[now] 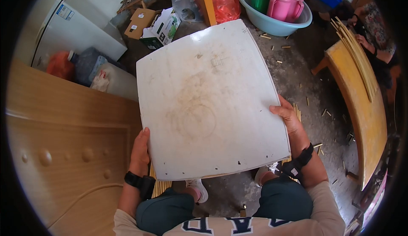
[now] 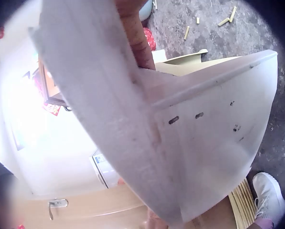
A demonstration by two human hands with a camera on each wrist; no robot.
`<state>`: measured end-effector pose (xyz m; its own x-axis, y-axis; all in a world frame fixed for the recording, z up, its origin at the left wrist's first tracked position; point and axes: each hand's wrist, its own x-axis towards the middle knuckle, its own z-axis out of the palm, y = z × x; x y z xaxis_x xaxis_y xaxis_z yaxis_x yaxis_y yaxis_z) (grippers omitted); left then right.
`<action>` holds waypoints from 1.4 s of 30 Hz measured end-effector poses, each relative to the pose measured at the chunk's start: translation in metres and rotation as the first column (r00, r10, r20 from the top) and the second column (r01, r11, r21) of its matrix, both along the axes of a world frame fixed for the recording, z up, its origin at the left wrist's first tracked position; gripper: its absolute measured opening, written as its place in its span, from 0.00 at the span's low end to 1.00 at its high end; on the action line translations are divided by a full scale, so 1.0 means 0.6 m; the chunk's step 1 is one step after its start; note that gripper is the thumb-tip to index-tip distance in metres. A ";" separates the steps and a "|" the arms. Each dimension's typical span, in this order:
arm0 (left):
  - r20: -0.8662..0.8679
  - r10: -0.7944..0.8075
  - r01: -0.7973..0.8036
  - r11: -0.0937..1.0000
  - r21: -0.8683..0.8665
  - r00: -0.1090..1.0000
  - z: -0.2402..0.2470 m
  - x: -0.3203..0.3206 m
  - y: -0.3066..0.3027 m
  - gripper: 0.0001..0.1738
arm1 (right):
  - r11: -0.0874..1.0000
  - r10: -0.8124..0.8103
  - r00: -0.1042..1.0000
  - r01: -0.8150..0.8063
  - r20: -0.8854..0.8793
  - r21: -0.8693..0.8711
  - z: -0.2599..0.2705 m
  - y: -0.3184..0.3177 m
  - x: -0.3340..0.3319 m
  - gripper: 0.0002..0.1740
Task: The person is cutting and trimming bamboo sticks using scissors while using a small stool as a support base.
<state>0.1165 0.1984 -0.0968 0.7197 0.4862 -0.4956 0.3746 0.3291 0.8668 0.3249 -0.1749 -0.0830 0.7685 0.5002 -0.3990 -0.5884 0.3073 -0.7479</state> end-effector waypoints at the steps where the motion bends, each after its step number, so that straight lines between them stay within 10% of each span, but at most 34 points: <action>1: 0.003 -0.001 0.001 1.000 -0.002 1.000 -0.003 0.001 0.006 0.25 | 1.000 0.017 0.999 -0.016 0.030 -0.024 0.003 0.001 0.004 0.34; 28: 0.101 0.052 -0.055 0.998 0.027 0.994 0.043 0.032 -0.007 0.21 | 1.000 -0.025 0.999 0.025 -0.037 -0.004 -0.036 -0.011 0.005 0.37; 42: 0.127 -0.003 0.039 0.959 -0.281 0.992 0.021 0.014 0.009 0.33 | 0.998 -0.004 1.000 0.006 -0.026 0.070 -0.041 -0.013 0.004 0.37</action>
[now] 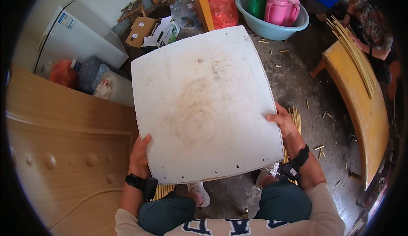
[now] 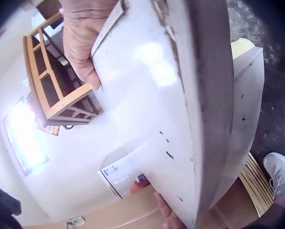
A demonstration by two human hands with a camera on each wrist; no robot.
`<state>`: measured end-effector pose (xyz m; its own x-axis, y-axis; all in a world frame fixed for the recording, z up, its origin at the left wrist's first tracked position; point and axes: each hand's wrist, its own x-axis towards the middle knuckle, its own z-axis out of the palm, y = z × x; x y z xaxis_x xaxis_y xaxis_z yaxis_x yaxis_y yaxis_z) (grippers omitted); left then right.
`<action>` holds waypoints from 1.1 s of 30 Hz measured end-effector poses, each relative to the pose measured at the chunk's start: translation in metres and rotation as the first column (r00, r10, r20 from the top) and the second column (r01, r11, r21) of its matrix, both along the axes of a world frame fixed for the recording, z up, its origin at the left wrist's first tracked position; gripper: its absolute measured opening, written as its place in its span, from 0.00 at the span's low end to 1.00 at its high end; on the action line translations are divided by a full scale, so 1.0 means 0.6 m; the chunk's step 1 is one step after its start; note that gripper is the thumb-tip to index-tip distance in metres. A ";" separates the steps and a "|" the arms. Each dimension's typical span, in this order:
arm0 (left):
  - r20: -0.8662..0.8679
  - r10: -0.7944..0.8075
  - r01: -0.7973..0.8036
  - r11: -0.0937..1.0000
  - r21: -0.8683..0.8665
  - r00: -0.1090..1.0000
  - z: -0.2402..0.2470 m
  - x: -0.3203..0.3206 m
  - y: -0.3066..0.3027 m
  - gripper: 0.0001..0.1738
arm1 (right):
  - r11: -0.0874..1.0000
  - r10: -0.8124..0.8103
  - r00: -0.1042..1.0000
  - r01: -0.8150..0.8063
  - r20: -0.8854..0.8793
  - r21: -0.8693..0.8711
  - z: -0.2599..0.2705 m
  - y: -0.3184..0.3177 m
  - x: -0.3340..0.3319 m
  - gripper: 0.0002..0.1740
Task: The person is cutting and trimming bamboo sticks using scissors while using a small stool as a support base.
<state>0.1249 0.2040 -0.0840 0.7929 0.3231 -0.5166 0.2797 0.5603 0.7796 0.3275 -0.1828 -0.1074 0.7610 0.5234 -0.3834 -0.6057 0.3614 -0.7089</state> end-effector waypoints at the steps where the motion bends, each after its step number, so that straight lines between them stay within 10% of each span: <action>1: 0.000 -0.003 0.003 1.000 -0.001 1.000 -0.004 -0.005 -0.001 0.33 | 1.000 0.011 1.000 -0.011 0.009 -0.014 0.007 0.000 0.000 0.37; 23: 0.155 0.008 -0.104 0.771 0.629 0.988 0.311 -0.037 -0.090 0.31 | 0.990 -0.134 0.921 0.144 0.365 -0.001 0.276 -0.036 -0.066 0.41; 28: 0.311 -0.117 -0.079 0.830 0.551 0.943 0.369 -0.044 -0.055 0.31 | 0.983 -0.184 0.815 0.139 0.549 0.123 0.264 -0.186 -0.041 0.34; 33: 0.488 -0.241 0.070 0.937 0.341 0.839 0.475 -0.022 -0.150 0.25 | 0.856 -0.465 0.634 0.501 0.618 0.130 0.403 -0.260 -0.092 0.26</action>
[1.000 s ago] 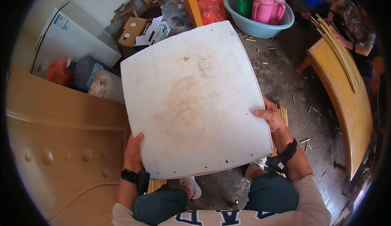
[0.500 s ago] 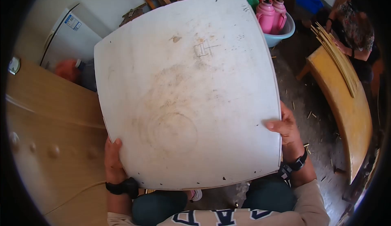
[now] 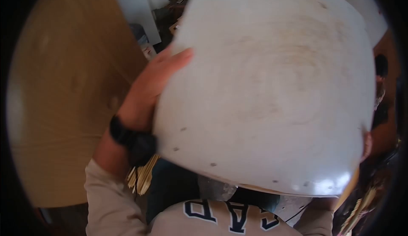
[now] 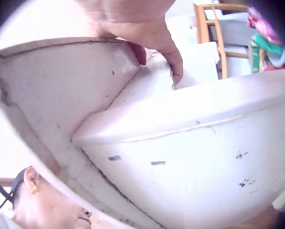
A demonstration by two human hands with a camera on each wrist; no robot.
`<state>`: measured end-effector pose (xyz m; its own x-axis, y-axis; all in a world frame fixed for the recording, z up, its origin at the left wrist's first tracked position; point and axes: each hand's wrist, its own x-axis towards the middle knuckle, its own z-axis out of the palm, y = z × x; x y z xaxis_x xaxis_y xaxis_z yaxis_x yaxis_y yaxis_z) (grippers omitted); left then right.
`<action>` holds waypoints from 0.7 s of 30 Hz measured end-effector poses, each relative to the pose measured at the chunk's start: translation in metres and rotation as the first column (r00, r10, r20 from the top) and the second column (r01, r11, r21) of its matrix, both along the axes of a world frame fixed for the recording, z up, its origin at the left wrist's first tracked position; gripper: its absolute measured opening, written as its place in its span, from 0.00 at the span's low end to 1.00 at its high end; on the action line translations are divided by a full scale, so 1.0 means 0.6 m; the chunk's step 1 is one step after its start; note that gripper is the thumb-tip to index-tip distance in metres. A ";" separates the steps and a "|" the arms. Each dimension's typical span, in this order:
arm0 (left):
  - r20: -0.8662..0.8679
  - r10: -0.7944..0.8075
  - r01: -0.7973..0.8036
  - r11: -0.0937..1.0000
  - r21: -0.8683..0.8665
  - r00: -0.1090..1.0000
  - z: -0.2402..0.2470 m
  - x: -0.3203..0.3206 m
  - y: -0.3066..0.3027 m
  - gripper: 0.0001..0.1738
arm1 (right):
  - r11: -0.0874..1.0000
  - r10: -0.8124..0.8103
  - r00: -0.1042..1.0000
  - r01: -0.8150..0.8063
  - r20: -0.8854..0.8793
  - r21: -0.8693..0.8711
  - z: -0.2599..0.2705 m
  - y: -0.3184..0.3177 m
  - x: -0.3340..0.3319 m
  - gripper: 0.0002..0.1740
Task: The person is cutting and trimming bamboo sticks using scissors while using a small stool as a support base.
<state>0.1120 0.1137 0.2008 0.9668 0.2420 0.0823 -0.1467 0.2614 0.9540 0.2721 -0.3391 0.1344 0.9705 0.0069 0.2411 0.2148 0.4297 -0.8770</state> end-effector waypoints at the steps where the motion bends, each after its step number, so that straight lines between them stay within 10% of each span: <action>1: 0.040 -0.075 0.075 0.997 0.013 0.996 0.012 0.008 -0.011 0.24 | 0.993 -0.103 0.990 0.108 0.096 -0.045 0.047 -0.014 -0.011 0.26; 3: 0.040 -0.213 0.216 0.974 -0.070 0.976 -0.028 0.061 0.000 0.25 | 0.934 -0.300 0.904 0.344 0.305 -0.100 0.144 -0.031 -0.041 0.26; 14: -0.098 -0.645 0.632 0.763 -0.136 0.758 -0.249 0.216 -0.081 0.31 | 0.839 -0.159 0.987 0.155 0.036 -0.522 0.280 -0.140 -0.052 0.25; 16: -0.123 -0.394 0.404 0.789 0.463 0.911 -0.334 0.224 -0.024 0.31 | 0.802 -0.135 0.991 0.097 -0.020 -0.590 0.291 -0.121 -0.012 0.25; 18: -0.154 0.021 0.065 0.843 0.535 0.988 -0.379 0.185 0.054 0.43 | 0.763 -0.100 0.992 0.026 -0.079 -0.646 0.292 -0.105 0.021 0.25; 20: -0.122 0.551 -0.201 0.489 0.849 0.825 -0.514 0.149 0.121 0.49 | 0.725 -0.053 0.989 -0.057 -0.138 -0.687 0.277 -0.072 0.042 0.25; 21: -0.126 0.559 -0.206 0.492 0.846 0.819 -0.556 0.132 0.119 0.49 | 0.699 -0.024 0.985 -0.104 -0.169 -0.707 0.268 -0.002 0.041 0.25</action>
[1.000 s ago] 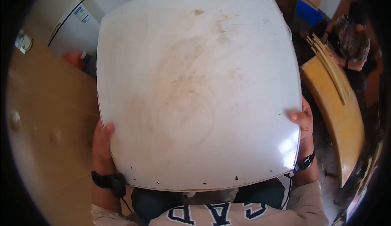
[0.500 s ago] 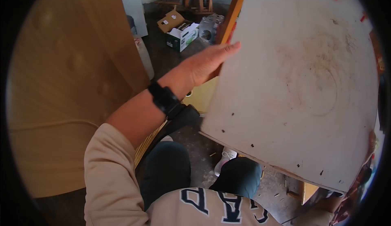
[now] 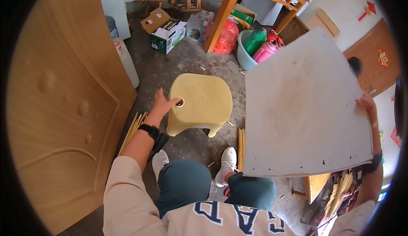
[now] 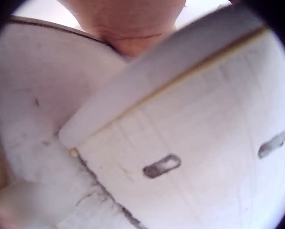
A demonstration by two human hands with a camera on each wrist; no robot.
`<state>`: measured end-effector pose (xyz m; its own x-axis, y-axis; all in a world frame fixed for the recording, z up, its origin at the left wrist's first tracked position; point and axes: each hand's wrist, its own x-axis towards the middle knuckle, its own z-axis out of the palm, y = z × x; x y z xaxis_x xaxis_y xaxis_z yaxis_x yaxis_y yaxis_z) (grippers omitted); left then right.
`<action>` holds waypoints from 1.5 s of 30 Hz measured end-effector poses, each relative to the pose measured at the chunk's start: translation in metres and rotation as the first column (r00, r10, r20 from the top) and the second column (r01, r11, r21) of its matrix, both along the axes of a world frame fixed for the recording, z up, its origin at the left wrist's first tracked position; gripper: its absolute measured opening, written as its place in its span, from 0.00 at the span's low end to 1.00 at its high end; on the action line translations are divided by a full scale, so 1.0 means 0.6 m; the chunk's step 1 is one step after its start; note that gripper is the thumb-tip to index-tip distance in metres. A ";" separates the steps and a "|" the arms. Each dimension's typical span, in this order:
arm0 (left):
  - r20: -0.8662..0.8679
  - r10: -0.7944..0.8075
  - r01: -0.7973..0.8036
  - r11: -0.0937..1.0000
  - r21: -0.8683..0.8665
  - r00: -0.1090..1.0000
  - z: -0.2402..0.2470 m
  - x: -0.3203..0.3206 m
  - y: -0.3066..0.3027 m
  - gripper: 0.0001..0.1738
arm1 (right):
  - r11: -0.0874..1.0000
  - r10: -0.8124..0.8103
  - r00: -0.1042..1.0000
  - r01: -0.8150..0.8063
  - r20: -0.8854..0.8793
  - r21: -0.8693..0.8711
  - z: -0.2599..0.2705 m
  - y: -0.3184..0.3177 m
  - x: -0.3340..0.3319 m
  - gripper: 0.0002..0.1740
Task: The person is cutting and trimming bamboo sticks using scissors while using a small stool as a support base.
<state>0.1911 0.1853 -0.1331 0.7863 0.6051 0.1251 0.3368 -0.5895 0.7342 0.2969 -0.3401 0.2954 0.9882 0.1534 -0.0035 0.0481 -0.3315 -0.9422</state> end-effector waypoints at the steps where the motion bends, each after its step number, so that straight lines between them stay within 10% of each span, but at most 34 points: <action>1: -0.090 0.044 -0.066 0.963 -0.260 0.995 -0.039 -0.014 0.004 0.50 | 0.999 0.032 0.999 -0.033 -0.034 -0.031 -0.005 0.015 0.018 0.25; 3: -0.186 0.053 -0.142 0.850 -0.507 0.981 -0.061 -0.016 0.002 0.51 | 0.992 0.074 0.992 -0.084 -0.104 -0.098 -0.021 0.038 0.029 0.25; 5: -0.086 0.015 -0.082 0.482 -0.872 0.996 -0.034 -0.011 -0.011 0.45 | 0.979 0.096 0.980 -0.125 -0.173 -0.160 -0.039 0.126 0.039 0.25; 8: 0.037 0.130 -0.003 0.301 -0.954 0.991 -0.018 -0.004 -0.023 0.41 | 0.955 0.137 0.950 -0.202 -0.282 -0.217 -0.054 0.104 0.062 0.25; 17: 0.291 0.251 0.175 0.398 -0.901 0.923 0.113 0.046 0.034 0.18 | 0.939 0.066 0.972 -0.137 -0.225 -0.317 -0.123 0.085 0.105 0.20; 26: 0.463 0.346 0.324 0.390 -0.862 0.816 0.348 0.033 0.094 0.22 | 0.965 0.160 0.968 -0.194 -0.192 -0.176 -0.202 0.173 0.113 0.14; 33: 0.599 0.379 0.417 0.461 -0.783 0.706 0.448 0.052 0.126 0.24 | 0.925 0.337 0.874 -0.237 -0.350 0.298 -0.304 0.286 0.087 0.21; 45: 0.560 0.360 0.335 0.523 -0.784 0.746 0.450 0.055 0.151 0.25 | 0.798 0.447 0.775 -0.121 -0.446 0.590 -0.510 0.374 0.040 0.29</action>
